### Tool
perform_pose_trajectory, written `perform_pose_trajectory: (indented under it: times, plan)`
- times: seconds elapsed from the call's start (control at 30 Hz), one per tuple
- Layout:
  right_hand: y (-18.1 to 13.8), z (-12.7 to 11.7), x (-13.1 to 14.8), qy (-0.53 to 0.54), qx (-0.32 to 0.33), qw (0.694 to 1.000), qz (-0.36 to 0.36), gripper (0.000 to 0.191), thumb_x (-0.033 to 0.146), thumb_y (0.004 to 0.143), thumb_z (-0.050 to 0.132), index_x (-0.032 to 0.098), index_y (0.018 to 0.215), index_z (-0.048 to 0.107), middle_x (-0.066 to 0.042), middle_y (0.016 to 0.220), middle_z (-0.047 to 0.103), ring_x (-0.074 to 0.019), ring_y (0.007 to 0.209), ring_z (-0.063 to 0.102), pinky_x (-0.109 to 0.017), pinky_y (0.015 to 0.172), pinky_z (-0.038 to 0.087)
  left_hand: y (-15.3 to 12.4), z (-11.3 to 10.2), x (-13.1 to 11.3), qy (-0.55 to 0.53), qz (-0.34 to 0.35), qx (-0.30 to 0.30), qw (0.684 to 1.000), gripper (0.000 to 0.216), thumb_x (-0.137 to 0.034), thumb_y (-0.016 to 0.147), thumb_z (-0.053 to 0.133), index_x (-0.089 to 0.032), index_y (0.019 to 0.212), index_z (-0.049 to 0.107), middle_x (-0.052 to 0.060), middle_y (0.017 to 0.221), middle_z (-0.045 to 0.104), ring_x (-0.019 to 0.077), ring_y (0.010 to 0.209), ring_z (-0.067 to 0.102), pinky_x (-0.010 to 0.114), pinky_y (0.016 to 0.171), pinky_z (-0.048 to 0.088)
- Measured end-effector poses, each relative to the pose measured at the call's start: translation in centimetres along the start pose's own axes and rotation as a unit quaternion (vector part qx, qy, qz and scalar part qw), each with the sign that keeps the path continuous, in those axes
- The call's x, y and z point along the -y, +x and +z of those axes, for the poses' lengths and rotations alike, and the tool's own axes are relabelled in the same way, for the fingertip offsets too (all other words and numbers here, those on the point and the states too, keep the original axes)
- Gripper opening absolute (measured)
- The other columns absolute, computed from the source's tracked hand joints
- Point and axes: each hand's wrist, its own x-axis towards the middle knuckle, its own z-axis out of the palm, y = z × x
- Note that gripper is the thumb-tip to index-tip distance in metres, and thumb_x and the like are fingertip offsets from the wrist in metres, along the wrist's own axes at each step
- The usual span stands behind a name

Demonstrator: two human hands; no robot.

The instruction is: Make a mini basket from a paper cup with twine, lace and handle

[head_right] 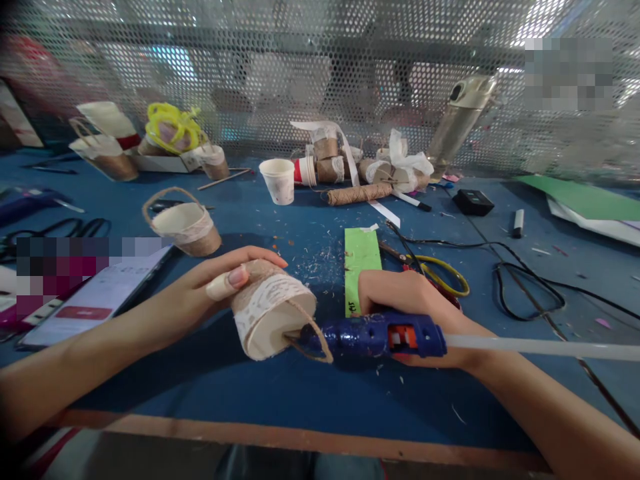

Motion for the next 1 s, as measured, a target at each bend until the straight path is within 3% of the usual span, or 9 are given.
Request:
perform_pose_trajectory:
  times: [0.13, 0.37, 0.53, 0.77, 0.9, 1.0]
  plan:
    - [-0.1, -0.1, 0.0, 0.014, 0.034, 0.999, -0.001, 0.015, 0.029, 0.076, 0.059, 0.022, 0.084, 0.048, 0.000, 0.078, 0.054, -0.0155, 0.068, 0.045, -0.030, 0.060, 0.034, 0.0, 0.0, 0.0, 0.002, -0.032, 0.019, 0.999, 0.033, -0.052, 0.095, 0.059, -0.024, 0.112, 0.067, 0.004, 0.102, 0.066, 0.0143, 0.074, 0.060, 0.022, 0.060, 0.050]
    - [0.0, 0.1, 0.1, 0.034, 0.021, 0.999, -0.006, 0.018, 0.034, 0.079, 0.060, 0.022, 0.082, 0.048, 0.000, 0.076, 0.053, -0.0148, 0.066, 0.044, -0.029, 0.058, 0.033, -0.1, -0.3, 0.5, -0.048, -0.068, 0.047, 0.995, 0.035, -0.053, 0.096, 0.055, -0.027, 0.116, 0.066, 0.005, 0.105, 0.064, 0.0154, 0.079, 0.059, 0.023, 0.061, 0.050]
    - [-0.1, 0.0, 0.2, 0.029, 0.016, 0.999, 0.014, 0.014, 0.029, 0.077, 0.060, 0.021, 0.082, 0.049, 0.000, 0.077, 0.054, -0.0156, 0.068, 0.047, -0.030, 0.060, 0.034, 0.0, -0.4, 0.1, -0.048, -0.072, 0.073, 0.994, 0.048, -0.057, 0.086, 0.069, -0.024, 0.120, 0.062, 0.005, 0.100, 0.063, 0.0146, 0.076, 0.058, 0.023, 0.062, 0.050]
    - [-0.1, -0.1, 0.4, -0.007, -0.063, 0.998, 0.016, 0.025, 0.040, 0.089, 0.062, 0.021, 0.077, 0.050, 0.001, 0.072, 0.053, -0.0134, 0.062, 0.046, -0.028, 0.057, 0.033, -0.1, -0.8, -0.3, -0.069, -0.036, 0.081, 0.994, 0.044, -0.046, 0.083, 0.077, -0.023, 0.115, 0.059, 0.002, 0.096, 0.063, 0.0141, 0.081, 0.059, 0.020, 0.066, 0.051]
    - [-0.2, -0.6, 0.5, -0.021, -0.116, 0.993, 0.016, 0.018, 0.026, 0.086, 0.066, 0.021, 0.076, 0.053, 0.002, 0.071, 0.054, -0.0115, 0.061, 0.048, -0.027, 0.056, 0.036, -0.4, -1.1, 0.0, -0.101, -0.013, 0.066, 0.993, 0.043, -0.042, 0.081, 0.079, -0.024, 0.114, 0.058, 0.000, 0.091, 0.061, 0.0109, 0.075, 0.057, 0.016, 0.062, 0.050]
    - [-0.3, -1.0, 0.7, -0.019, -0.163, 0.986, 0.021, 0.016, 0.018, 0.083, 0.068, 0.021, 0.074, 0.055, 0.003, 0.071, 0.056, -0.0113, 0.061, 0.051, -0.027, 0.057, 0.038, -0.5, -1.4, 0.2, -0.110, 0.032, 0.046, 0.992, 0.044, -0.045, 0.082, 0.077, -0.025, 0.115, 0.057, 0.001, 0.098, 0.060, 0.0119, 0.077, 0.059, 0.016, 0.061, 0.052]
